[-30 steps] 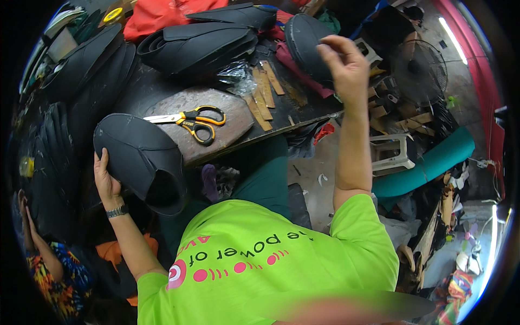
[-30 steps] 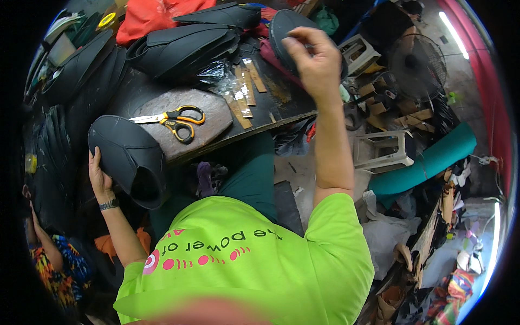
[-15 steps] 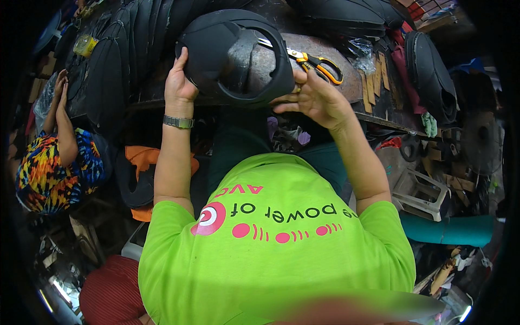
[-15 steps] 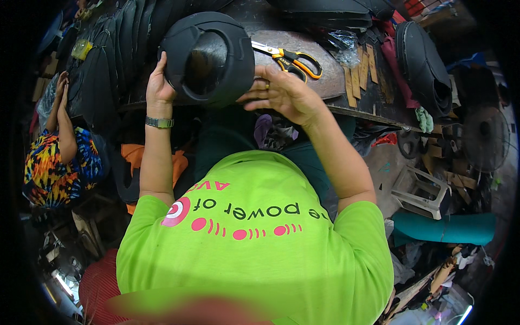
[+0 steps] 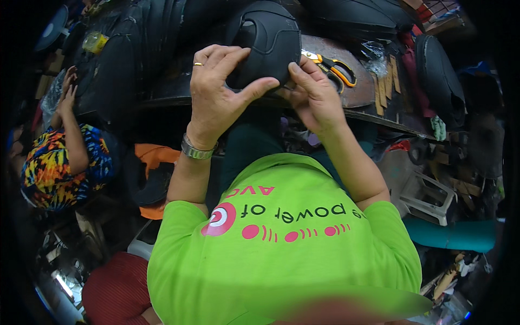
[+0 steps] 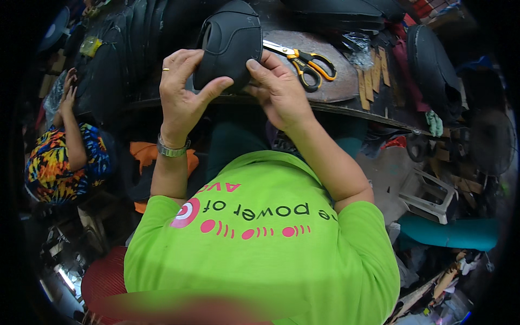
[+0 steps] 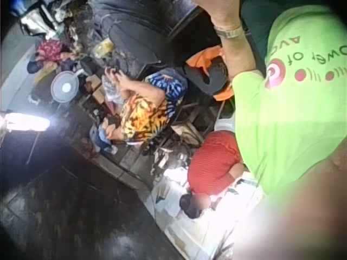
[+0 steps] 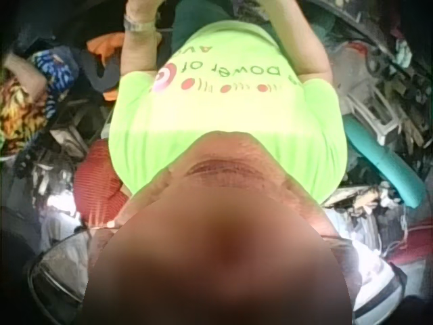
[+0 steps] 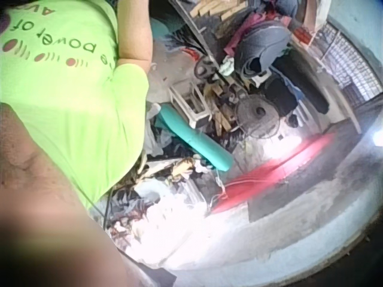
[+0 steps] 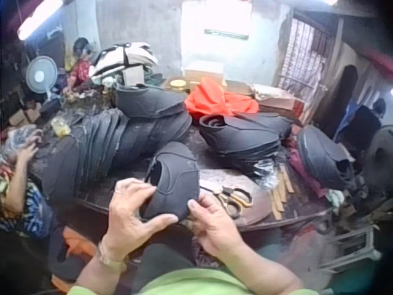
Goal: The person repeatedly picks up black baseball caps from a workbench, uses shears to cut along the seams of the crown, and then places the caps back on the bench. The person handles multiple caps one at a time, turning them over to access different seams before cutting.
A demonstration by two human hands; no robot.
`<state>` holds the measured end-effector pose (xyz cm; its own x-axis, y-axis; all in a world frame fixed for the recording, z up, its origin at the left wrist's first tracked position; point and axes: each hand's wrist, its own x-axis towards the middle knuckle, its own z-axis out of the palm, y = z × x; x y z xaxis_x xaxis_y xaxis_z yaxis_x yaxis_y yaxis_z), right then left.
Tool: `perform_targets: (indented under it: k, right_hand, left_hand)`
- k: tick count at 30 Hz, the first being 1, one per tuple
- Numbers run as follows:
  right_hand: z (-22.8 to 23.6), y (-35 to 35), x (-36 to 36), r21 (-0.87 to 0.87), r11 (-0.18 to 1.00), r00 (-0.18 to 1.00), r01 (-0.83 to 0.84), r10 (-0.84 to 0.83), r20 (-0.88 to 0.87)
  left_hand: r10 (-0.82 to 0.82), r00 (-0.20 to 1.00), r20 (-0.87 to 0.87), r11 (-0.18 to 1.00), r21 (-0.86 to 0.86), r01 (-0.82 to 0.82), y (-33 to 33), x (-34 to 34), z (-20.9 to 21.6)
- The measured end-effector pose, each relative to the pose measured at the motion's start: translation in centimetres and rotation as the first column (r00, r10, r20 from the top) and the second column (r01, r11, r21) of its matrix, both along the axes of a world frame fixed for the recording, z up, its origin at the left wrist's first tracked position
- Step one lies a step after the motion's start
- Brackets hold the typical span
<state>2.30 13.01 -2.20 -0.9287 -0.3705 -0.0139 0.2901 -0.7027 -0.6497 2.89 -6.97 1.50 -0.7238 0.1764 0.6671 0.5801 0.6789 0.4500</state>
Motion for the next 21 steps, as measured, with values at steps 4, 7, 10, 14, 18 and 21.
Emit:
perform_targets:
  k: [4, 7, 10, 14, 18, 21]
  right_hand:
    - [0.9, 1.6, -0.6, 0.560, 0.816, 0.930, 0.144, 0.081, -0.358]
    - [0.8, 4.7, -1.2, 0.652, 0.261, 0.631, 0.712, 0.168, -0.757]
    - [-0.1, 7.9, -1.8, 0.628, -0.275, 0.685, 0.728, 0.278, -0.673]
    - [-1.5, 9.7, -2.3, 0.653, -0.392, 0.761, 0.648, 0.364, -0.537]
    - [-1.7, 10.1, -2.7, 0.708, -0.407, 0.815, 0.577, 0.345, -0.466]
    - [-1.2, 10.6, -2.6, 0.731, -0.420, 0.840, 0.538, 0.336, -0.426]
  left_hand:
    - [-0.428, 0.851, 0.305, 0.618, 0.785, 0.029, -1.5, 0.7, 0.8]
    - [-0.373, 0.924, 0.085, 0.135, 0.990, -0.036, -3.5, 1.4, 1.5]
    - [-0.443, 0.894, -0.071, -0.083, 0.996, 0.038, -6.1, 2.6, 2.2]
    - [-0.577, 0.773, -0.263, -0.386, 0.922, 0.025, -8.0, 1.5, 0.0]
    - [-0.631, 0.708, -0.318, -0.563, 0.815, -0.137, -8.4, 1.0, -3.6]
    - [-0.607, 0.748, -0.268, -0.611, 0.760, -0.223, -8.4, 0.9, -5.6]
